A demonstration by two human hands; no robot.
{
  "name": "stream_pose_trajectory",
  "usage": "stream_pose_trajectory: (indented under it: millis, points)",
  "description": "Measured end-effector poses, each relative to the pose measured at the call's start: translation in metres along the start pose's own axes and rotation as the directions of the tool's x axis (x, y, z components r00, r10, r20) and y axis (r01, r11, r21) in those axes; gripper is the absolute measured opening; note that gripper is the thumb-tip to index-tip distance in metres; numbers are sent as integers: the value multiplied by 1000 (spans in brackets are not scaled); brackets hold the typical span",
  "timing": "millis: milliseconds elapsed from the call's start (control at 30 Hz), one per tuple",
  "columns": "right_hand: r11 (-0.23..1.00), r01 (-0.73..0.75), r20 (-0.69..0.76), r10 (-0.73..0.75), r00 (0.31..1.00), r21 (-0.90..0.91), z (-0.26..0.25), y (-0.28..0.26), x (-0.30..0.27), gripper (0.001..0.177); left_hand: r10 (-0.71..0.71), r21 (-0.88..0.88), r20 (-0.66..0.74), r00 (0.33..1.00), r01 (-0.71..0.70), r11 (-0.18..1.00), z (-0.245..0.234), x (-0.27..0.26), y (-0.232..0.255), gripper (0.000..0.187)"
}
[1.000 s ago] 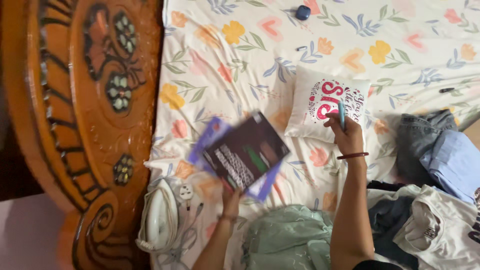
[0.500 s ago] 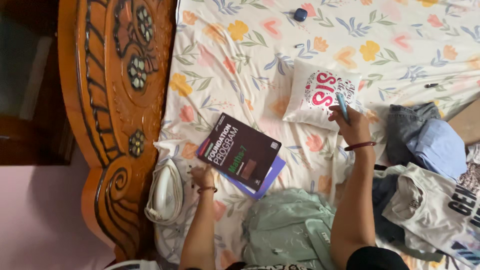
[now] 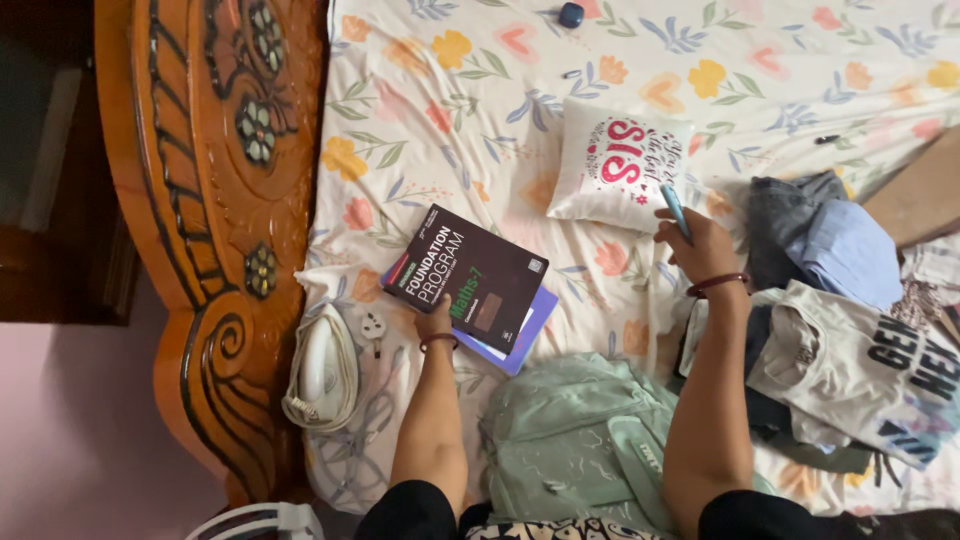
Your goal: The person packs a light green backpack with various items including books, a pen, a power bank, and a charger. They also fold several pieces of clothing and place them on the bed. The person handles a textbook titled 'Foundation Program' and a 'Bheeram' book, placing them into the bag.
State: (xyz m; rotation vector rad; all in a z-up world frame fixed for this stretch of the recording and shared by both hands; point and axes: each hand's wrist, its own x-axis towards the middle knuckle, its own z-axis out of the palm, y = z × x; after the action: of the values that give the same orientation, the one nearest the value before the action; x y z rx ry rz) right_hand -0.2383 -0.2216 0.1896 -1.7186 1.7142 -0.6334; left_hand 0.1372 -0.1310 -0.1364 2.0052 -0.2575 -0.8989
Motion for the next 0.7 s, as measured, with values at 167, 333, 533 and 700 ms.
stream_pose_trajectory:
  millis: [167,333,533,700]
  points:
    - [990,136,36,-137,990,26,-16,-26,-11,26,367,224,-62,928,-345,911,19,-20,26,48]
    - [975,195,-15,-198,980,-106,-42,-47,-33,27,703,93,-100,705,-696,712,8,-106,112,33]
    - [958,193,66,-183,981,-214,-22,29,-52,29,870,-173,-34,492,-860,479,-64,-226,210,35]
    - [881,66,36,-93,995,469,30,115,-102,58,841,-603,64,537,-651,461,-93,-311,251,21]
